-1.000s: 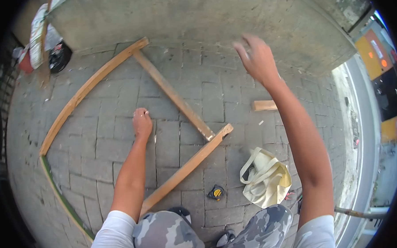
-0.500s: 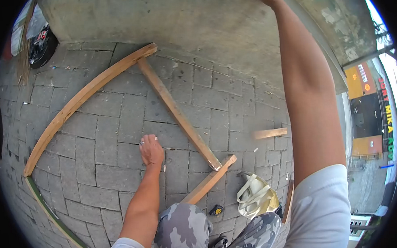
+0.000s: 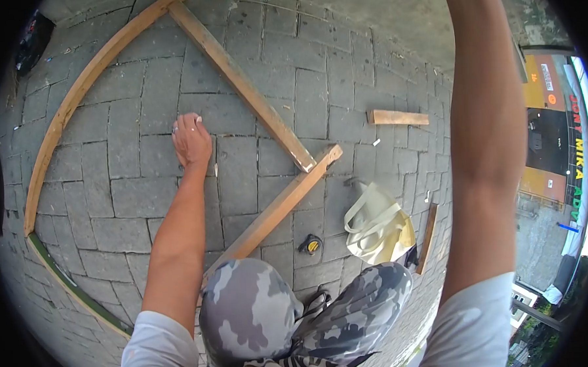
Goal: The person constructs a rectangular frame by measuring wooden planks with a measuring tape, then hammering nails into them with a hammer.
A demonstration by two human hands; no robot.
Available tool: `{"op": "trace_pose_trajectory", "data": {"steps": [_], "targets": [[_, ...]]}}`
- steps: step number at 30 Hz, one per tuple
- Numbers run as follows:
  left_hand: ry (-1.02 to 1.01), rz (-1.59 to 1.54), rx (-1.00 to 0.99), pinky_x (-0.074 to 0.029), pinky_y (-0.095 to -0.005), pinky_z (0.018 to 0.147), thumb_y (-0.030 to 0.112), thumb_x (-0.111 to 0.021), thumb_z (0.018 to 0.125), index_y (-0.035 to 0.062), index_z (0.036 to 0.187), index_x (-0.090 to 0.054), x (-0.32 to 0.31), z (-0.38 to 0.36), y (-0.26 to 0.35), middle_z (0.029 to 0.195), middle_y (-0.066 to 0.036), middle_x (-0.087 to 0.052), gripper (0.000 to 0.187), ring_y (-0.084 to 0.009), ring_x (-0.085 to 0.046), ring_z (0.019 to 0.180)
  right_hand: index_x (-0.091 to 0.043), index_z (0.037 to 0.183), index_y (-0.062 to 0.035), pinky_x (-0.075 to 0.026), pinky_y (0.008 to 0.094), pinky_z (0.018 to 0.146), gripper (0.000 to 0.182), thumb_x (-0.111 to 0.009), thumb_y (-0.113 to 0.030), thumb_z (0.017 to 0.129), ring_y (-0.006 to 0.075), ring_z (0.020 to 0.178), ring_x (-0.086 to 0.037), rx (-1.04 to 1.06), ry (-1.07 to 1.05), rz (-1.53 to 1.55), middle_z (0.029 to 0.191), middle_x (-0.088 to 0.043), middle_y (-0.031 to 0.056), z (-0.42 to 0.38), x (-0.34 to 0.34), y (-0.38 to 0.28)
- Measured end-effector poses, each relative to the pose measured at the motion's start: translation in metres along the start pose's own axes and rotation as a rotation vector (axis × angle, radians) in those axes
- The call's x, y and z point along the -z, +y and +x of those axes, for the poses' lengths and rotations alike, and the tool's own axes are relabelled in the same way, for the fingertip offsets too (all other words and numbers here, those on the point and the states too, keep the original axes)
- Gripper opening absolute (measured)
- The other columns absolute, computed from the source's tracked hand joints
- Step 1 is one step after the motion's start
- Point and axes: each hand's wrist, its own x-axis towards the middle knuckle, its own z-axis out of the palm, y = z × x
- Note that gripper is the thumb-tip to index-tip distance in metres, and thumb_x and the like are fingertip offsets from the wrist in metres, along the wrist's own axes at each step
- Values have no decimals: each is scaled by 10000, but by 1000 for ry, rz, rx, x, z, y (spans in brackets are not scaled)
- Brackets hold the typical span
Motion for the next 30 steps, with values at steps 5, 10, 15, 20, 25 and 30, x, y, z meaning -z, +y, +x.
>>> {"op": "trace_pose_trajectory", "data": {"steps": [5,10,15,20,25,30], "targets": [[123,-105,-83,-478,-453,823,171,-641,947,88,971,-624,-2,-4,-5,981,-85,-629,88,-316,-619,971,-495,1331,88,-549,418,738,645,-550,-473,1018,262,816,-679,-175,-574,645,888,-666,155,-224,128,34],[-115,-488,29,-505,-373,729,156,-684,929,18,924,-688,22,-13,-2,868,-103,-679,138,-243,-642,767,-467,1191,-20,-394,254,465,549,-764,-395,921,110,507,-501,-185,-315,-32,753,-514,14,-410,163,48],[-248,-629,-116,-505,-323,705,157,-701,934,3,956,-707,86,-110,97,836,-104,-682,156,-178,-626,721,-442,1198,-37,-393,263,453,349,-666,-217,1000,81,531,-484,-649,-301,181,765,-521,5,-488,195,77],[-374,-507,-498,-530,-377,729,117,-709,908,5,926,-700,53,-218,179,840,-136,-684,114,-278,-673,747,-492,1230,34,-464,329,564,320,-595,-181,1016,156,605,-604,-484,4,-200,710,-618,68,-544,234,143],[-459,-266,-616,-531,-465,831,91,-672,895,25,883,-693,-20,-263,198,931,-174,-678,71,-374,-666,906,-484,1249,62,-503,454,672,359,-589,-184,1010,348,721,-683,-503,134,-366,789,-670,221,-604,254,174],[-358,-316,-717,-534,-457,840,74,-696,871,18,892,-698,-56,-269,205,950,-173,-656,60,-376,-653,943,-446,1294,52,-493,316,469,376,-560,-200,1040,135,537,-588,-560,85,-491,773,-632,77,-635,263,209]]}}
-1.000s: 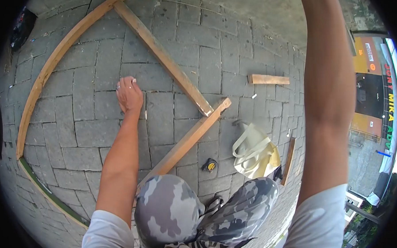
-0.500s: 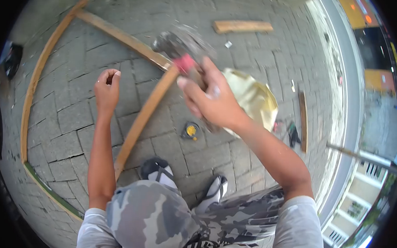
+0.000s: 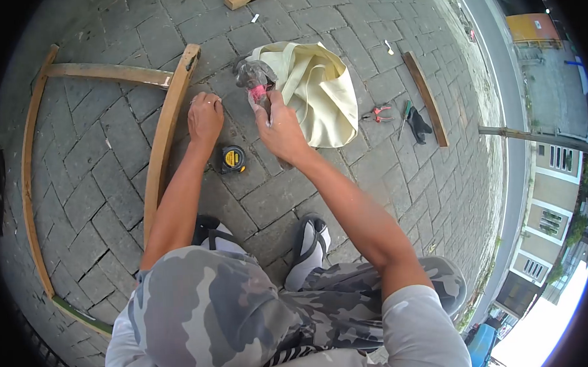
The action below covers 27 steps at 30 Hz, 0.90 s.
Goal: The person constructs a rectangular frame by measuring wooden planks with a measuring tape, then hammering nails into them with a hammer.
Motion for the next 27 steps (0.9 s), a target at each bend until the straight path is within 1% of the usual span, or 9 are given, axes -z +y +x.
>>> {"op": "trace_pose_trajectory", "data": {"steps": [5,8,11,14,15,18,22,25,27], "targets": [[47,-11,-74,-533,-460,822,46,-699,854,20,891,-697,-8,-5,-8,934,-167,-637,45,-373,-639,928,-434,1315,85,-513,332,472,403,-550,-184,1038,138,546,-617,-11,-53,-22,768,-638,91,2,-17,11],[64,-37,-67,-527,-465,811,43,-696,857,24,884,-695,-8,-6,-10,924,-166,-627,33,-374,-630,915,-434,1324,86,-535,434,532,413,-556,-174,1027,285,577,-675,5,-65,-18,772,-673,180,7,-43,15],[75,-56,-65,-521,-468,801,43,-698,857,27,887,-691,-10,-5,-11,923,-162,-618,35,-375,-622,912,-441,1313,86,-523,542,632,411,-566,-160,1010,484,681,-673,142,55,-202,794,-674,297,15,-60,19],[82,-61,-91,-518,-468,793,34,-703,846,29,903,-685,-11,-4,-13,931,-156,-612,61,-376,-615,913,-468,1224,112,-524,593,779,363,-550,-169,1008,560,859,-658,16,75,-172,901,-665,379,22,-61,13],[81,-63,-99,-517,-468,791,30,-706,840,30,909,-682,-9,-5,-14,934,-153,-610,73,-376,-613,914,-467,1248,104,-536,582,790,379,-555,-176,1009,557,900,-661,-77,20,-205,980,-666,385,24,-56,9],[105,-64,-130,-514,-470,771,6,-712,828,27,903,-685,-7,-5,-13,908,-145,-626,82,-375,-624,877,-459,1306,74,-498,602,728,391,-554,-166,1011,565,846,-648,120,89,-214,859,-653,380,28,-54,24],[108,-57,-132,-509,-467,762,-9,-706,819,26,901,-677,-9,-2,-12,914,-143,-618,94,-370,-617,878,-478,1283,69,-500,604,741,365,-557,-170,1018,572,851,-643,82,19,-247,866,-655,377,29,-50,20],[111,-67,-128,-505,-465,761,-18,-702,812,23,893,-667,-8,-2,-11,914,-142,-615,97,-368,-611,878,-474,1284,71,-502,602,750,372,-558,-178,1020,573,855,-642,72,28,-251,894,-659,376,29,-50,18],[112,-71,-130,-502,-465,761,-24,-703,806,22,881,-659,-7,-1,-10,911,-142,-614,98,-367,-607,876,-478,1279,70,-517,599,793,381,-557,-192,1015,557,911,-655,56,-2,-254,1041,-658,362,29,-48,12]]}}
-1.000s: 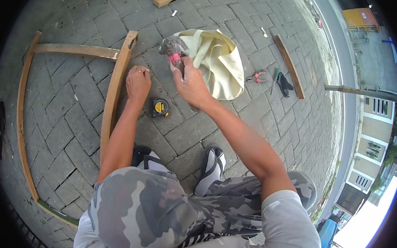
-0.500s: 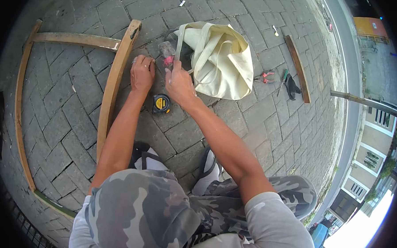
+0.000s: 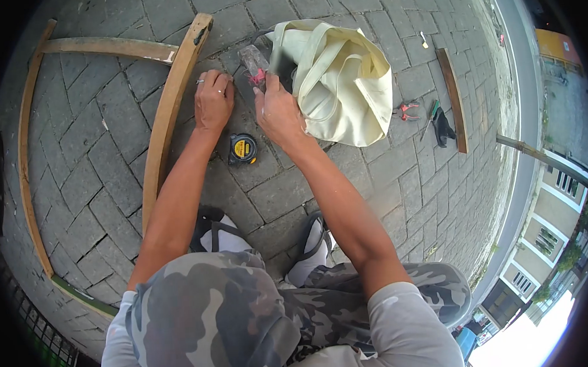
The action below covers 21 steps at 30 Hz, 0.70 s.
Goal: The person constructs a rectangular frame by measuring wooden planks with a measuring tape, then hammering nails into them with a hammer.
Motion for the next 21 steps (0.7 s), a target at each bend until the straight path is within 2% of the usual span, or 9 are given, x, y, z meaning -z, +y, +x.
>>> {"op": "trace_pose_trajectory", "data": {"steps": [1,4,7,10,13,16,21], "targets": [[-10,0,2,-505,-460,771,-19,-707,800,19,885,-663,-1,-1,-1,912,-141,-611,103,-364,-606,883,-480,1276,70,-524,598,815,385,-557,-199,1012,549,940,-661,-5,-13,-2,1114,-658,355,1,3,-4],[-25,-8,6,-510,-451,788,-13,-715,787,13,887,-672,-2,-1,-3,907,-141,-606,112,-356,-605,895,-479,1255,62,-512,601,763,355,-557,-194,1021,562,881,-649,39,-32,-55,965,-670,355,2,5,-11],[-19,-30,15,-509,-452,783,-16,-715,786,11,871,-672,-1,-1,-2,889,-142,-610,99,-355,-606,885,-483,1211,40,-516,601,770,311,-559,-191,1017,551,896,-652,51,-115,-121,974,-676,343,11,-4,0],[2,-40,27,-510,-453,781,-14,-719,784,12,863,-674,-3,2,-5,887,-142,-613,95,-356,-608,878,-482,1161,24,-516,606,760,270,-567,-184,1010,547,875,-653,122,-79,-83,966,-677,340,18,-1,0],[5,-47,47,-508,-457,776,-14,-725,787,11,857,-671,-3,-1,-3,893,-146,-619,91,-361,-612,872,-484,1176,29,-514,607,750,286,-574,-182,1006,541,866,-654,132,-4,-91,957,-674,345,8,0,-7],[30,-65,44,-504,-463,768,-20,-729,795,5,850,-667,-3,1,-1,891,-155,-628,87,-370,-619,869,-491,1205,32,-509,605,748,309,-579,-186,1006,541,871,-650,78,-99,-108,949,-669,349,13,-5,3],[38,-74,54,-507,-467,780,-10,-735,798,9,856,-675,-2,1,-1,898,-153,-631,85,-369,-624,882,-484,1234,31,-504,608,732,326,-571,-192,1012,546,862,-649,83,-13,-54,947,-671,343,11,14,-11]]}}
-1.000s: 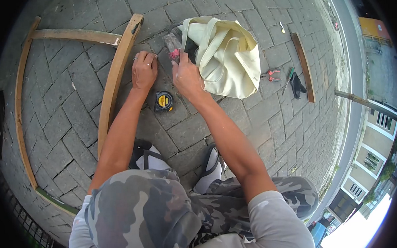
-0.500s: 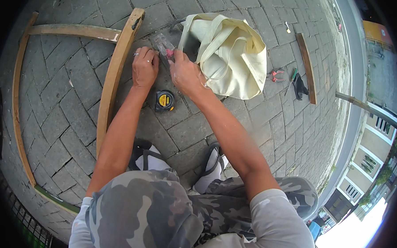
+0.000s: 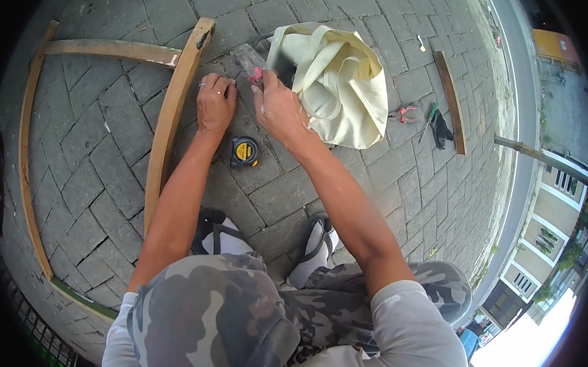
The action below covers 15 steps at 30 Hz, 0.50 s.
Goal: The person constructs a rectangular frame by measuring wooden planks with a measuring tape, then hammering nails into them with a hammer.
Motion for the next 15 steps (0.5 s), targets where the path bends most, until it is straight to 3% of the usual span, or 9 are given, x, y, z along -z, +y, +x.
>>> {"op": "trace_pose_trajectory", "data": {"steps": [4,7,10,15], "targets": [[-11,-4,21,-507,-468,779,1,-742,798,14,854,-677,-1,0,-1,896,-149,-633,86,-370,-624,884,-497,1183,29,-533,602,779,301,-567,-207,1011,537,896,-663,2,22,-28,1057,-673,336,0,10,-11],[-2,-4,25,-508,-467,779,1,-742,799,14,850,-677,-3,1,-2,894,-147,-635,84,-373,-624,883,-482,1254,32,-515,604,754,342,-561,-203,1019,544,855,-657,59,21,-22,942,-676,340,2,-6,2],[-11,-21,27,-512,-461,794,12,-737,801,14,873,-683,-2,-2,-2,916,-149,-635,90,-374,-622,893,-475,1277,32,-519,605,764,363,-562,-207,1018,542,855,-659,32,-147,-129,929,-680,346,5,-14,13],[18,-122,160,-514,-457,839,79,-761,781,19,970,-685,-1,-6,-2,1007,-166,-619,212,-367,-620,937,-504,1193,47,-516,607,765,321,-559,-212,1012,559,846,-654,-17,-87,-5,842,-664,361,13,-7,18]]}}
